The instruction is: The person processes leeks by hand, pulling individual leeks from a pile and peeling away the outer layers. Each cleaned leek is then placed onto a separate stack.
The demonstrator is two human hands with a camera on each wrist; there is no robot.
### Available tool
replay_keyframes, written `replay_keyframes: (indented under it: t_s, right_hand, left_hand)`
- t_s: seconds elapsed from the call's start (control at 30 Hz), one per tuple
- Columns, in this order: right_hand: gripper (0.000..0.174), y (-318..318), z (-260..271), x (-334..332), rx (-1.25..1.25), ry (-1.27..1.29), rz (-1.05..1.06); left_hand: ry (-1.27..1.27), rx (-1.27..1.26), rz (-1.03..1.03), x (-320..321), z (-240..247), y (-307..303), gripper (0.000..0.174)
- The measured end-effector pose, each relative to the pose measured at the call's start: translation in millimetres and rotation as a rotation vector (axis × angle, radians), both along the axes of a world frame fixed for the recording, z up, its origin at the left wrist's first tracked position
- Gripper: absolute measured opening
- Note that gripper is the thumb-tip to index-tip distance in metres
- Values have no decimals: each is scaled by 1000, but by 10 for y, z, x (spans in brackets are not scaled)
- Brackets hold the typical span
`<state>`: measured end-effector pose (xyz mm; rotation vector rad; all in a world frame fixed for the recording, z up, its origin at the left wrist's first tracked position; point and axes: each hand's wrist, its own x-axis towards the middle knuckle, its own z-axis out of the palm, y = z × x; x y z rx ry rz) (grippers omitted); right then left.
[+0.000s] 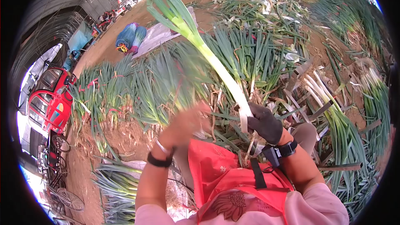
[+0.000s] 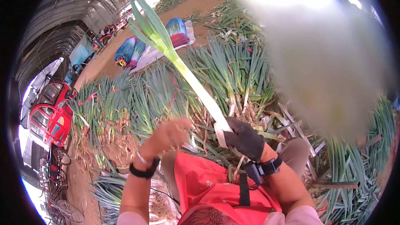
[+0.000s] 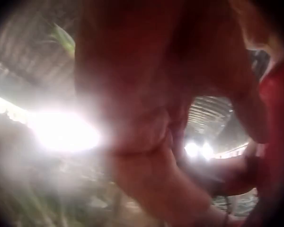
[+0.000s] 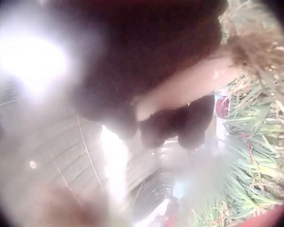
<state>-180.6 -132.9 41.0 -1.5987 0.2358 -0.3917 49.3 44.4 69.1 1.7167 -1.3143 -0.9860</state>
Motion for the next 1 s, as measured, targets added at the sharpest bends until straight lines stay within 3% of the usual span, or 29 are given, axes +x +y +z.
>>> replay_keyframes:
  t_s: [0.03,0.1,0.13,0.17,0.2,0.23,0.27,0.3,0.37,0.43,0.47,0.53,0.63,0.77,0.8,0.87,0.93,0.97,1.0]
  right_hand:
    - [30,19,-64,-13,-2,3,6]
    - [32,66,-233,-47,-123,17,21]
    - [39,39,-368,-46,-163,121,95]
    - [39,28,-411,-60,-158,128,104]
    - [42,4,-428,-57,-508,132,93]
    - [46,-16,-362,-23,-859,128,76]
    - [52,-22,-215,-46,-843,297,8]
    - [43,-70,-363,0,-748,-62,-196]
    - [32,3,120,94,-690,-40,-340]
    - [20,146,256,358,-762,-282,-546]
    - [20,165,304,466,-759,-274,-552]
    - [17,197,364,631,-1070,-253,-586]
    - [18,241,279,732,-1122,-211,-603]
    - [15,297,275,726,-1119,-241,-632]
    - [15,297,285,725,-985,-215,-599]
    - [15,252,237,725,-846,-184,-563]
    - [13,158,62,762,-936,-415,-539]
    - [13,159,-20,815,-928,-408,-535]
    - [12,189,-75,864,-570,-440,-508]
  left_hand:
    - [-45,-290,233,191,80,-158,44]
    - [569,-629,515,-5,659,-446,40]
    - [575,-625,527,54,680,-618,40]
    - [775,-709,528,126,677,-781,34]
    - [974,-793,524,138,650,-850,28]
    - [974,-792,528,92,617,-861,28]
    - [924,-836,540,42,584,-872,24]
    - [877,-873,547,-12,545,-885,21]
    - [900,-870,551,-187,502,-859,21]
    - [844,-914,574,-335,499,-833,20]
    - [809,-913,613,-460,538,-827,20]
    - [788,-941,651,-584,521,-833,20]
    - [746,-974,700,-646,529,-774,26]
    - [752,-986,641,-657,521,-691,38]
    - [752,-979,641,-623,512,-672,38]
    - [813,-1022,434,-522,495,-643,44]
    - [760,-1047,389,-447,520,-611,40]
    - [707,-1072,343,-434,520,-597,36]
    - [711,-1061,355,-490,516,-613,36]
